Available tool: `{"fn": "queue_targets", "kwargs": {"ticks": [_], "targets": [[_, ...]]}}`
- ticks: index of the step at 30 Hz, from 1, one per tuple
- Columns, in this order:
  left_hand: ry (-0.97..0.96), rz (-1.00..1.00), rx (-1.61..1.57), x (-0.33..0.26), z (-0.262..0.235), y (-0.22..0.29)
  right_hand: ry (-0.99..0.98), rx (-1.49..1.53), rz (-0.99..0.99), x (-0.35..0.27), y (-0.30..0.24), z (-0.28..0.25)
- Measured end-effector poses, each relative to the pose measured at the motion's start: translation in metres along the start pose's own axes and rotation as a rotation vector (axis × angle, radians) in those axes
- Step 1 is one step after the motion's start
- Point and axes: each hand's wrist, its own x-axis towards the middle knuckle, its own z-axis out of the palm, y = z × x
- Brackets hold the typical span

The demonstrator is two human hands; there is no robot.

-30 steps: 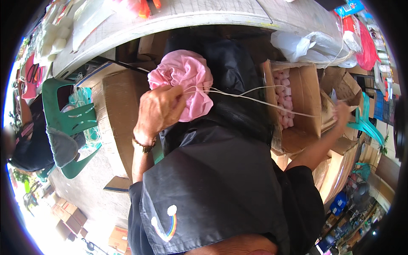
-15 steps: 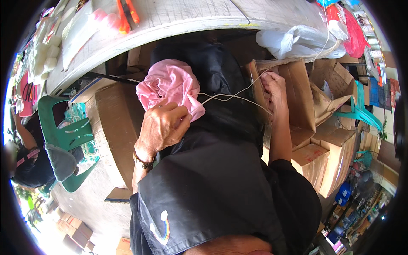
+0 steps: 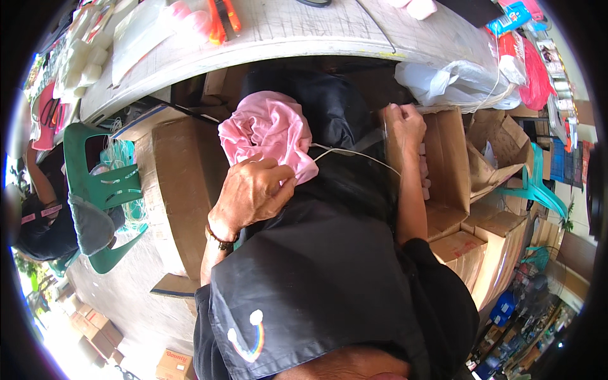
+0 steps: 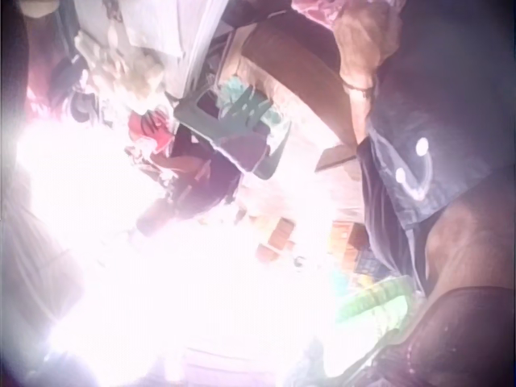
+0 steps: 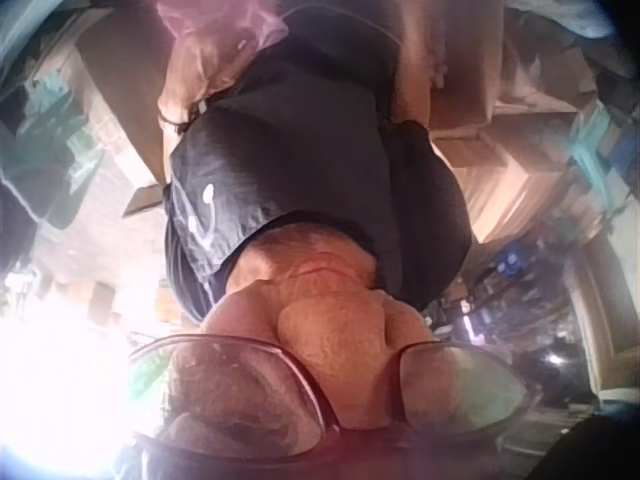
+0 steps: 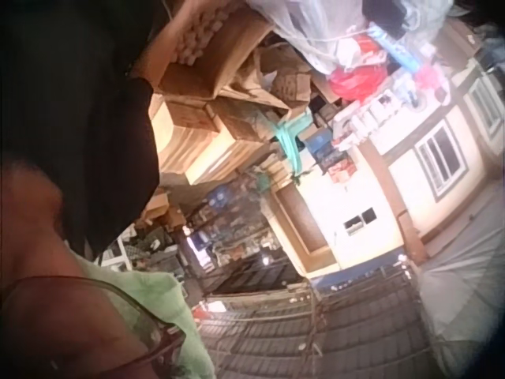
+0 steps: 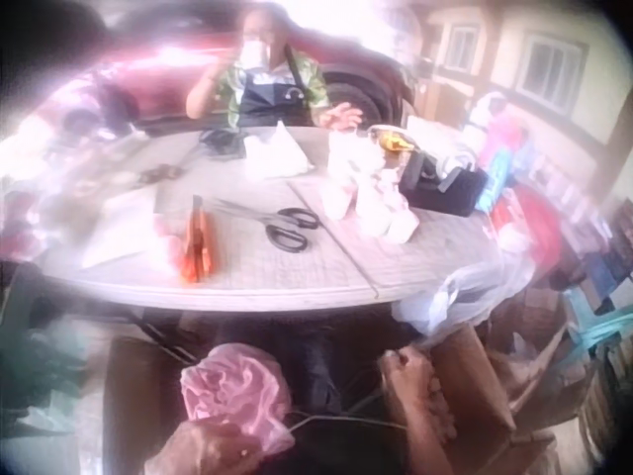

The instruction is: The person assembles small pink decorative items by inserting a white foam ball into a pink fabric pouch, securing it with a string, and trimming the excess string with scissors. The person repeats this process for multiple items.

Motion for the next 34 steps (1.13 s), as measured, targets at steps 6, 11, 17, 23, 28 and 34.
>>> {"fn": "queue_targets", "kwargs": {"ticks": [6,11,17,23,28,34], "targets": [[0.228,-0.184,-0.257,0.008,-0.013,0.002,-0.213,0.838,-0.089,-0.017,-0.066,-0.031],[0.282,-0.052,-0.452,0.035,-0.004,0.002,-0.728,1.045,-0.203,-0.041,-0.138,-0.065],[0.379,-0.069,-0.622,0.046,-0.005,0.016,-0.608,0.455,-0.557,-0.058,-0.178,-0.062],[0.534,-0.027,-0.702,0.041,-0.007,0.010,-0.647,0.548,-0.551,-0.068,-0.192,-0.061],[0.525,-0.168,-1.226,0.036,0.000,0.007,-0.543,0.691,-0.551,-0.074,-0.198,-0.067],[0.302,-0.094,-1.988,0.032,0.004,-0.010,-0.427,0.627,-0.663,-0.080,-0.204,-0.071]]}}
